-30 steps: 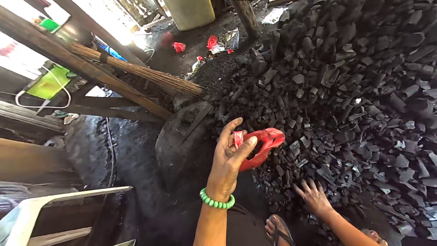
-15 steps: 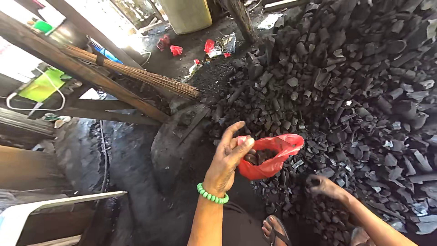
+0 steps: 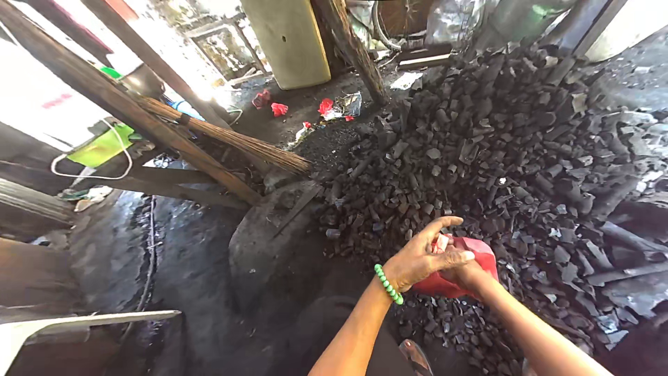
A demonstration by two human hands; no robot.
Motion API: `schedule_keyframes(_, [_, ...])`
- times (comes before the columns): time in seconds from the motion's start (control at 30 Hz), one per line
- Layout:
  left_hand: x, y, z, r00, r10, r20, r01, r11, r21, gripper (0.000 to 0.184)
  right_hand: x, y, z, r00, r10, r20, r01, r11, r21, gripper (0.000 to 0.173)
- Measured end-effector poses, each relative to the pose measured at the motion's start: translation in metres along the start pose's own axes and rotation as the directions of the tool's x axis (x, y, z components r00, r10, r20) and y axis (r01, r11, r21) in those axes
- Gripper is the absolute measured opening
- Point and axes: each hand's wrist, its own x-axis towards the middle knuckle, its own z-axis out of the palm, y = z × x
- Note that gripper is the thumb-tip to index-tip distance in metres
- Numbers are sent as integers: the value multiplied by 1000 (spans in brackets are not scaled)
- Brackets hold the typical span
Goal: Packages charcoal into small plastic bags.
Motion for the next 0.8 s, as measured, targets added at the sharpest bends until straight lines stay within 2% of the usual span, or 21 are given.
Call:
schedule_keyframes(0.07, [-3, 2, 1, 1000, -2, -23, 1, 1000, -16, 57, -7, 3, 3, 998, 43, 50, -36, 991, -127, 47])
schedule_keyframes(0.2, [-10, -3, -7, 983, 2, -182, 2, 1000, 23, 49, -36, 13, -33, 990, -43, 135, 44, 999, -3, 46])
schedule_keyframes(0.27, [-8, -6, -13, 962, -13, -272, 47, 991, 121, 45, -62, 8, -52, 980, -49, 193, 73, 990, -117, 56])
schedule_keyframes(0.3, [-7, -7, -13, 953, -39, -302, 118, 961, 249, 44, -76, 0, -58, 969, -5, 248, 65, 970, -234, 60])
schedule_keyframes(0.33, [-7, -9, -13, 946, -78, -314, 213, 881, 422, 44, -89, -7, -59, 950, 49, 309, 64, 935, -348, 58])
schedule_keyframes(0.37, [-8, -11, -11, 938, -142, -317, 312, 747, 587, 46, -100, -9, -56, 935, 70, 348, 93, 897, -431, 49])
schedule_keyframes(0.43, [-10, -16, 3, 887, -330, -323, 440, 392, 808, 63, -116, -2, -44, 930, 11, 368, 197, 831, -521, 28])
schedule_keyframes(0.47, [-12, -18, 12, 840, -424, -337, 462, 236, 855, 74, -123, 1, -43, 935, -56, 351, 250, 805, -537, 23])
schedule_keyframes(0.5, [-13, -22, 19, 791, -492, -364, 478, 126, 869, 77, -129, 2, -44, 938, -115, 328, 287, 787, -546, 22])
schedule_keyframes(0.53, [-15, -24, 24, 748, -533, -395, 493, 49, 868, 70, -135, -1, -48, 939, -159, 305, 309, 778, -547, 23])
schedule_keyframes(0.57, [-16, -26, 28, 712, -561, -422, 507, -6, 862, 54, -139, -2, -52, 935, -241, 262, 349, 758, -551, 22])
schedule_keyframes(0.6, [-17, -26, 30, 687, -587, -428, 506, -36, 862, 40, -142, -4, -55, 916, -343, 206, 398, 732, -553, 19])
schedule_keyframes(0.63, [-16, -24, 29, 675, -616, -406, 498, -26, 867, 34, -144, -7, -58, 887, -435, 155, 444, 713, -543, 16])
schedule_keyframes(0.7, [-10, -17, 20, 705, -645, -295, 441, 73, 895, 33, -142, -16, -65, 832, -553, 42, 498, 713, -494, 10])
schedule_keyframes(0.77, [-5, -3, 12, 765, -614, -193, 392, 206, 897, 31, -140, -29, -81, 889, -457, 0, 435, 846, -309, 12])
schedule_keyframes(0.8, [-5, 6, 12, 785, -592, -185, 383, 227, 895, 29, -136, -30, -89, 931, -365, -12, 357, 917, -181, 17])
